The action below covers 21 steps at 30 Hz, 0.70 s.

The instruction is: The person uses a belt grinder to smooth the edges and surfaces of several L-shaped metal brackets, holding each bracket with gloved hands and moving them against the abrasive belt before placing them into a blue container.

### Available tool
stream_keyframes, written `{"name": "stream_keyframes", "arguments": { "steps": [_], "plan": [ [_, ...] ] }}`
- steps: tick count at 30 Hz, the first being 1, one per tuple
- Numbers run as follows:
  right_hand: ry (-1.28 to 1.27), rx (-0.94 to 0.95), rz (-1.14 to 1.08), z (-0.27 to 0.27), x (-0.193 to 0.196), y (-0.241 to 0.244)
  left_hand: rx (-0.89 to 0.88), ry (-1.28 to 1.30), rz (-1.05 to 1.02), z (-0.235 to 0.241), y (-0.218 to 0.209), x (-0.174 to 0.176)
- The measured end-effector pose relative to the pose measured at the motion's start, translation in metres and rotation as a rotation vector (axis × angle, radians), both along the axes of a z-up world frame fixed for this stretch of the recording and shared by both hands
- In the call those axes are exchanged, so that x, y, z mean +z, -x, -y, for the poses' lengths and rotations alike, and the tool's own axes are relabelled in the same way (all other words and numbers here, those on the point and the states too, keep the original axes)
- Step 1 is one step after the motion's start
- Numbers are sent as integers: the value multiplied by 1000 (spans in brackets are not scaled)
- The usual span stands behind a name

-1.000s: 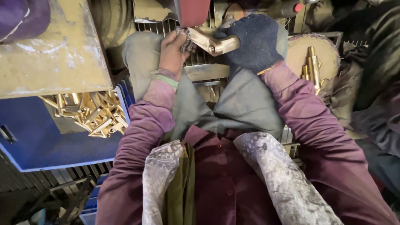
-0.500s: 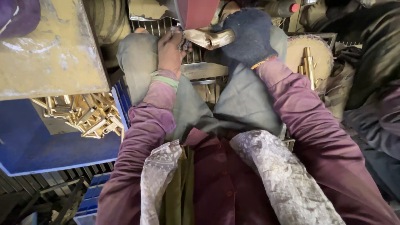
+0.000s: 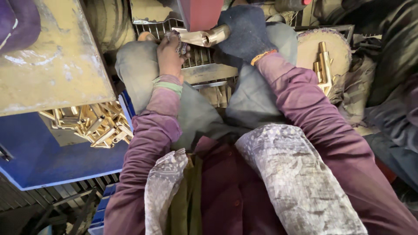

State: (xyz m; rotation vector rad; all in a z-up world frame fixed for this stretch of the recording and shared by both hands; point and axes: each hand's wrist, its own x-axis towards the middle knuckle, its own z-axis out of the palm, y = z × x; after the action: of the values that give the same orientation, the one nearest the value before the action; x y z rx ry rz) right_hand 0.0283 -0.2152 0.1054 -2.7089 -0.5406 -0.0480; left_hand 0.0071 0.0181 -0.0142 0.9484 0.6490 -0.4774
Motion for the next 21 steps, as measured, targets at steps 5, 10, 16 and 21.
{"name": "stream_keyframes", "arguments": {
  "steps": [5, 10, 16, 21],
  "plan": [
    [46, -31, -101, -8, -7, -5, -9, -53, -40, -5, -3, -5],
    [22, -41, -135, -16, -5, -3, 11, -168, -69, -6, -5, -8],
    [11, -44, -138, -8, -6, 3, -26, -215, -124, -10, -9, -13],
    [54, -58, -119, -13, -16, -5, 11, -100, -52, -3, -12, -29]
  ]
}}
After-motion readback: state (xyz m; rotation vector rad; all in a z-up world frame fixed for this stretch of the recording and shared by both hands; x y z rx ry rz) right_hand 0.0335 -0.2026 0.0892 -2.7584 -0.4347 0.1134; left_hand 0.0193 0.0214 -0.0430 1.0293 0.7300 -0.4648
